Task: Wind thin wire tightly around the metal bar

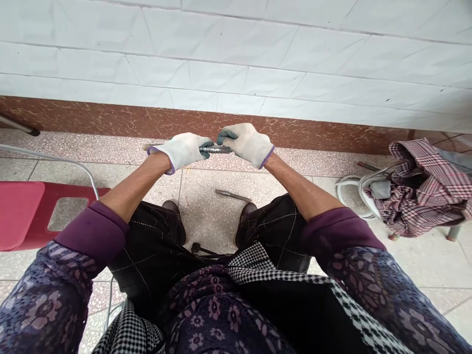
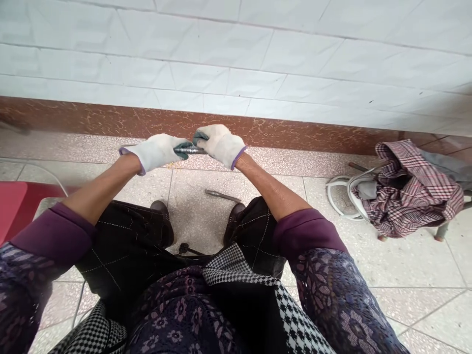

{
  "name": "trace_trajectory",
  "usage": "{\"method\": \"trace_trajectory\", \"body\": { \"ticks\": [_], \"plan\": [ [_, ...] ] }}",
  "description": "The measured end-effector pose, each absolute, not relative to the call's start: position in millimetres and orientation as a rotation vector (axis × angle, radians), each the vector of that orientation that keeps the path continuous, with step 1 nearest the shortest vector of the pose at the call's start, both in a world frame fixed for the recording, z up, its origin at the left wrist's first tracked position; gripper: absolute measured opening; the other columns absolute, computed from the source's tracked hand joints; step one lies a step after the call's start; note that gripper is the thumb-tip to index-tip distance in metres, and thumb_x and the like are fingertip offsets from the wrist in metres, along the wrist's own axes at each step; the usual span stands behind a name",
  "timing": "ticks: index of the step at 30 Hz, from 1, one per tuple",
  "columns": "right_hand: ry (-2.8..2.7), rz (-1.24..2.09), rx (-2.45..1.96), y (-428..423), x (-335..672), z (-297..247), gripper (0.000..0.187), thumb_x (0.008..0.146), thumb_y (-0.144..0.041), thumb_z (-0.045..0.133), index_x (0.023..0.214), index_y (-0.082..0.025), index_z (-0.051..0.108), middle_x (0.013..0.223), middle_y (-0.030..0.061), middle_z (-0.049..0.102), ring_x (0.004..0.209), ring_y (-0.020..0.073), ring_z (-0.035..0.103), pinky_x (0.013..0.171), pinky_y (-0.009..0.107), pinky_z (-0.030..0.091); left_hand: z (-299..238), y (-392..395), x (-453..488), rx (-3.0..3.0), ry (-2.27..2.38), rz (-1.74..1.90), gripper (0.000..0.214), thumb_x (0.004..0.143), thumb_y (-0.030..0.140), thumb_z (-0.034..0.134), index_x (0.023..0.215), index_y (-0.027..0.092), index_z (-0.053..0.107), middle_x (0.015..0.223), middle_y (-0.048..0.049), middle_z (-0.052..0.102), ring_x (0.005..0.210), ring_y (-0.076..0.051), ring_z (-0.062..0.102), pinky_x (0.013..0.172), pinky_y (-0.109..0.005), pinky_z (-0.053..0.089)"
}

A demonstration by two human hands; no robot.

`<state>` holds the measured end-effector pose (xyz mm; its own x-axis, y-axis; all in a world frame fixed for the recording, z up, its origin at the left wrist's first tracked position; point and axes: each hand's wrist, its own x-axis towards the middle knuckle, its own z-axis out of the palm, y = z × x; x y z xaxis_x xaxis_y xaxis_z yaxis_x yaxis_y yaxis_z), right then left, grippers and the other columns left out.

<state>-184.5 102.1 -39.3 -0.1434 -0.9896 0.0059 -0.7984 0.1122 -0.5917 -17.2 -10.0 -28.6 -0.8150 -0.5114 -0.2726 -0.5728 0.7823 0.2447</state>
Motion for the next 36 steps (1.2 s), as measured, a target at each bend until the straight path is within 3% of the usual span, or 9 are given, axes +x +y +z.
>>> {"method": "trace_trajectory", "body": {
  "ticks": [3,6,10,15,19,25,30,33,36],
  "plan": [
    [1.95,-0.748,-1.678,97.5,-201.0,-50.1,0.021,0.088,-0.022,0.058,0.094,-0.017,0.077,0.086,0.0044,0.07,0.076,0.0157,0.059,0.067,0.029,0.043,-26.4,-0.7,-16.6,-0.715,2.783,0.674,0.039,0.076,0.034,0.06,0.11,0.024,0.076,0.086,-0.0028,0.07,0.075,-0.019,0.059,0.069,-0.032,0.042],
    [1.819,-0.881,-1.496,94.2,-206.9,-61.4,0.021,0.087,-0.022,0.058,0.095,-0.012,0.074,0.077,0.0042,0.066,0.06,0.0109,0.052,0.055,0.026,0.041,-26.5,-1.8,-15.0,-0.703,2.812,0.933,0.038,0.074,0.034,0.063,0.107,0.021,0.075,0.087,-0.0025,0.069,0.076,-0.017,0.058,0.068,-0.03,0.044],
    [1.761,-0.955,-1.369,93.0,-196.2,-65.1,0.02,0.088,-0.021,0.057,0.096,-0.01,0.072,0.07,0.0038,0.063,0.052,0.0085,0.047,0.049,0.025,0.039,-28.8,-14.4,-13.8,-0.957,2.832,1.205,0.042,0.077,0.032,0.064,0.115,0.015,0.07,0.087,-0.0061,0.066,0.068,-0.014,0.054,0.062,-0.03,0.044],
    [1.894,-0.659,-1.603,103.5,-169.7,-44.0,0.021,0.09,-0.026,0.059,0.097,-0.017,0.077,0.08,0.0048,0.069,0.067,0.0136,0.059,0.061,0.028,0.042,-29.7,-21.3,-13.8,-1.066,2.909,0.75,0.037,0.079,0.034,0.062,0.109,0.017,0.073,0.088,-0.0075,0.068,0.074,-0.018,0.058,0.067,-0.033,0.044],
    [1.979,-0.573,-1.731,109.5,-170.2,-31.5,0.025,0.092,-0.033,0.059,0.099,-0.018,0.078,0.086,0.0053,0.07,0.076,0.0167,0.06,0.067,0.031,0.041,-28.7,-13.1,-15.5,-0.92,2.808,0.501,0.037,0.079,0.036,0.061,0.11,0.023,0.075,0.084,-0.0067,0.07,0.073,-0.02,0.058,0.067,-0.034,0.041],
    [1.93,-0.731,-1.583,99.3,-199.6,-45.4,0.022,0.086,-0.022,0.059,0.094,-0.015,0.078,0.085,0.0051,0.07,0.067,0.0135,0.056,0.061,0.029,0.041,-30.2,-5.1,-15.6,-0.634,2.779,0.828,0.038,0.073,0.032,0.062,0.107,0.023,0.075,0.084,-0.0016,0.07,0.076,-0.017,0.058,0.068,-0.03,0.043],
    [1.806,-0.948,-1.349,89.1,-201.4,-68.4,0.019,0.087,-0.023,0.059,0.091,-0.012,0.074,0.071,0.005,0.065,0.052,0.0106,0.049,0.049,0.027,0.039,-30.7,-9.2,-14.6,-0.862,2.808,1.01,0.041,0.072,0.031,0.064,0.111,0.02,0.075,0.084,-0.0049,0.067,0.073,-0.018,0.058,0.065,-0.033,0.044],
    [1.841,-0.896,-1.403,88.2,-191.4,-70.8,0.019,0.089,-0.024,0.061,0.092,-0.012,0.074,0.071,0.0047,0.065,0.055,0.0111,0.052,0.053,0.027,0.041,-30.2,-15.0,-15.7,-0.994,2.794,1.092,0.043,0.077,0.029,0.06,0.117,0.017,0.072,0.088,-0.0075,0.067,0.072,-0.017,0.059,0.065,-0.033,0.045],
    [1.903,-0.794,-1.602,96.7,-176.9,-57.2,0.022,0.092,-0.028,0.058,0.096,-0.016,0.076,0.079,0.0048,0.068,0.066,0.0133,0.057,0.062,0.028,0.042,-28.9,-20.4,-16.8,-1.033,2.847,0.947,0.041,0.081,0.031,0.058,0.117,0.015,0.071,0.091,-0.0099,0.068,0.076,-0.019,0.06,0.067,-0.034,0.045]
  ]
}}
